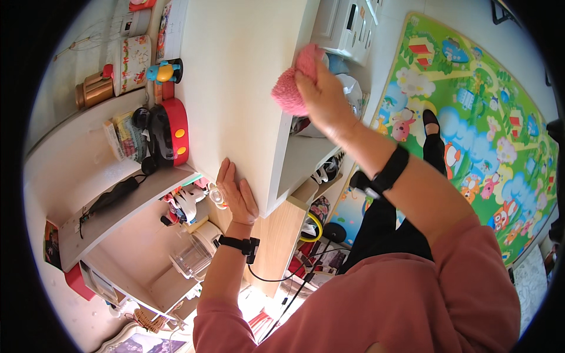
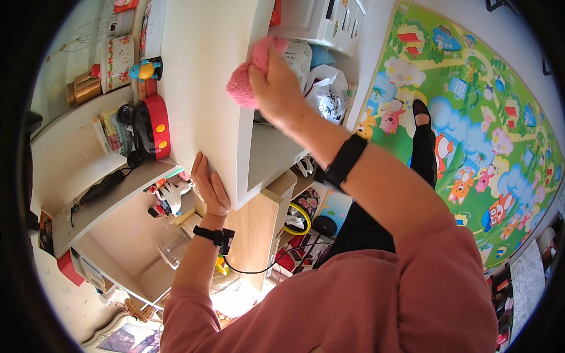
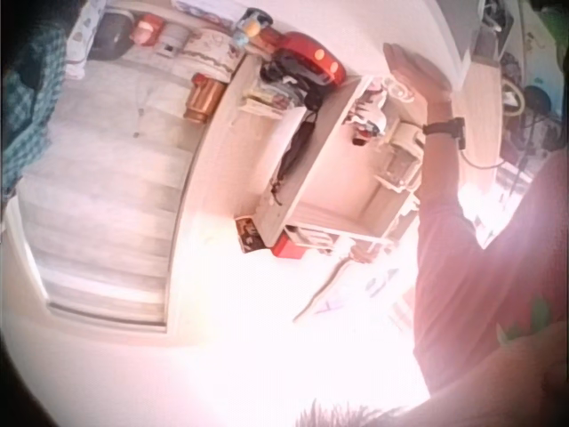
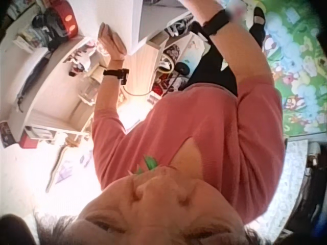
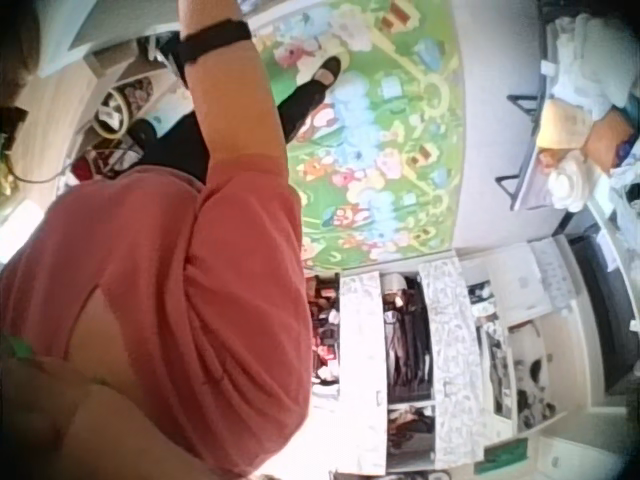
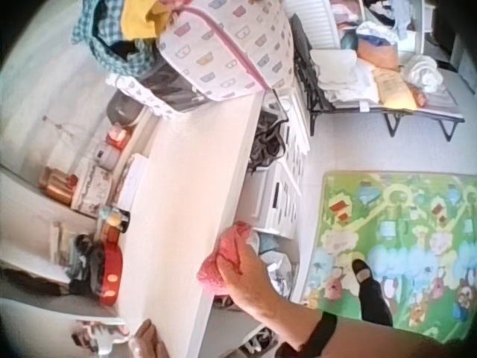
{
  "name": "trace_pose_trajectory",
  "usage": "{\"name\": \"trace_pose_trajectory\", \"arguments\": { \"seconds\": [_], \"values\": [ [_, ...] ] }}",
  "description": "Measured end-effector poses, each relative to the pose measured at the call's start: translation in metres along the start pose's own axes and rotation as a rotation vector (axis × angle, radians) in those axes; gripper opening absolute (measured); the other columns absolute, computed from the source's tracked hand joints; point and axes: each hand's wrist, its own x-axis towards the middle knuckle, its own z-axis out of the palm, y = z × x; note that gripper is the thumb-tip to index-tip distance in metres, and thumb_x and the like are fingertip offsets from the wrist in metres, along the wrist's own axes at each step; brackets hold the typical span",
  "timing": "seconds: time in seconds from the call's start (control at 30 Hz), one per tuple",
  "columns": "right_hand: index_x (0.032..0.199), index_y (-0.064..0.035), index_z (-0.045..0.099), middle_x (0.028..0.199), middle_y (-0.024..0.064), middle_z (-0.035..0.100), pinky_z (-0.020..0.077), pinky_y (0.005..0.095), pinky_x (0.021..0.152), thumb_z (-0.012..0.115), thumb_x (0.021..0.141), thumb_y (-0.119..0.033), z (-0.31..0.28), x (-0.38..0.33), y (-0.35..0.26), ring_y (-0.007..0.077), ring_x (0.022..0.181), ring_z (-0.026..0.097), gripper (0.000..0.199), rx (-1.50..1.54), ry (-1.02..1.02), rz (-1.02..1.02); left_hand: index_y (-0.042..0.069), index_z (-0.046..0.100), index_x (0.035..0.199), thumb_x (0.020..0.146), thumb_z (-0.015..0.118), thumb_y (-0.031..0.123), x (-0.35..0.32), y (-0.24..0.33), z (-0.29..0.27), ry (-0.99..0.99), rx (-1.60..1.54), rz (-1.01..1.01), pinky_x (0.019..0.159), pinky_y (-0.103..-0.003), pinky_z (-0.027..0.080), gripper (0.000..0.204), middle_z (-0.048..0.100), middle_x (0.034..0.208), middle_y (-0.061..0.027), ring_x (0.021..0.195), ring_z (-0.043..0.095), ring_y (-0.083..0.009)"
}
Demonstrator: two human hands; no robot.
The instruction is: The person wipes a white tabletop and adjacent shelf surfaces with a pink cloth. They move several small items aside, including a blue box and a card, then continue wiping the surfaces. The person also picks up a small round container and an orange fruit before placing them back on the table.
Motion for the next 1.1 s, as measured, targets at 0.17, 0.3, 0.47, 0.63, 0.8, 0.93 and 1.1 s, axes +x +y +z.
{"name": "trace_pose_trajectory", "arguments": {
  "seconds": [0.17, 0.3, 0.47, 0.63, 0.8, 0.93, 1.1],
  "values": [
    [0.115, -0.0009, 0.052, 0.096, 0.0142, 0.059, 0.0481, 0.0352, 0.084, 0.051, 0.100, -0.023, 0.032, -0.114, 0.022, 0.0207, 0.089, 0.058, 0.027, -0.030, -0.247, 0.181, -0.007, 0.041, 0.138, 0.100, 0.041, 0.014, -0.002, -0.001, -0.003, 0.009, 0.002, 0.002, 0.111, -0.046, 0.031, 0.044, 0.039, 0.145, -0.0251, 0.132, 0.040, -0.0375],
    [0.100, -0.0018, 0.058, 0.101, 0.0228, 0.061, 0.0495, 0.0455, 0.083, 0.064, 0.089, -0.020, 0.033, -0.163, 0.044, 0.0394, 0.095, 0.062, 0.022, -0.157, -0.660, 0.242, -0.006, 0.041, 0.138, 0.100, 0.041, 0.015, -0.001, -0.005, -0.001, -0.008, 0.004, 0.015, 0.112, -0.045, 0.031, 0.044, 0.039, 0.145, -0.0252, 0.132, 0.039, -0.0378],
    [0.113, 0.0009, 0.056, 0.119, 0.0228, 0.054, 0.0510, 0.0422, 0.086, 0.067, 0.080, -0.014, 0.028, -0.156, 0.062, 0.0382, 0.103, 0.060, 0.038, -0.254, -0.432, 0.312, -0.006, 0.041, 0.139, 0.100, 0.041, 0.017, -0.006, -0.013, 0.004, -0.014, -0.015, -0.009, 0.112, -0.046, 0.030, 0.044, 0.039, 0.145, -0.0256, 0.133, 0.039, -0.0383],
    [0.119, -0.0064, 0.062, 0.128, 0.0171, 0.052, 0.0442, 0.0448, 0.100, 0.068, 0.078, -0.014, 0.047, -0.162, 0.090, 0.0364, 0.117, 0.048, 0.042, -0.252, -0.640, -0.042, -0.006, 0.040, 0.139, 0.100, 0.040, 0.017, -0.004, -0.020, 0.012, -0.009, -0.054, -0.023, 0.113, -0.047, 0.029, 0.045, 0.038, 0.146, -0.0258, 0.135, 0.037, -0.0384],
    [0.109, -0.0139, 0.069, 0.118, 0.0069, 0.059, 0.0519, 0.0410, 0.091, 0.066, 0.078, -0.007, 0.025, -0.129, 0.141, 0.0317, 0.113, 0.051, 0.032, -0.683, -0.913, 0.012, -0.007, 0.039, 0.140, 0.100, 0.040, 0.017, -0.001, -0.025, 0.022, -0.043, -0.052, -0.036, 0.115, -0.047, 0.028, 0.047, 0.036, 0.147, -0.0249, 0.136, 0.036, -0.0372],
    [0.108, -0.0103, 0.064, 0.113, 0.0107, 0.061, 0.0510, 0.0435, 0.091, 0.066, 0.074, -0.007, 0.004, -0.100, 0.145, 0.0318, 0.110, 0.054, 0.035, -0.824, -0.894, 0.167, -0.008, 0.039, 0.140, 0.099, 0.038, 0.015, -0.005, -0.025, 0.023, -0.038, -0.053, -0.051, 0.115, -0.047, 0.028, 0.047, 0.034, 0.148, -0.0244, 0.137, 0.034, -0.0364],
    [0.104, -0.0101, 0.064, 0.126, 0.0108, 0.058, 0.0461, 0.0461, 0.099, 0.077, 0.076, -0.023, 0.037, -0.141, 0.132, 0.0343, 0.121, 0.051, 0.033, -0.155, -0.801, -0.029, -0.007, 0.039, 0.140, 0.099, 0.037, 0.016, -0.007, -0.025, 0.026, -0.036, -0.031, -0.057, 0.115, -0.047, 0.027, 0.047, 0.034, 0.148, -0.0241, 0.136, 0.034, -0.0363]
  ]
}}
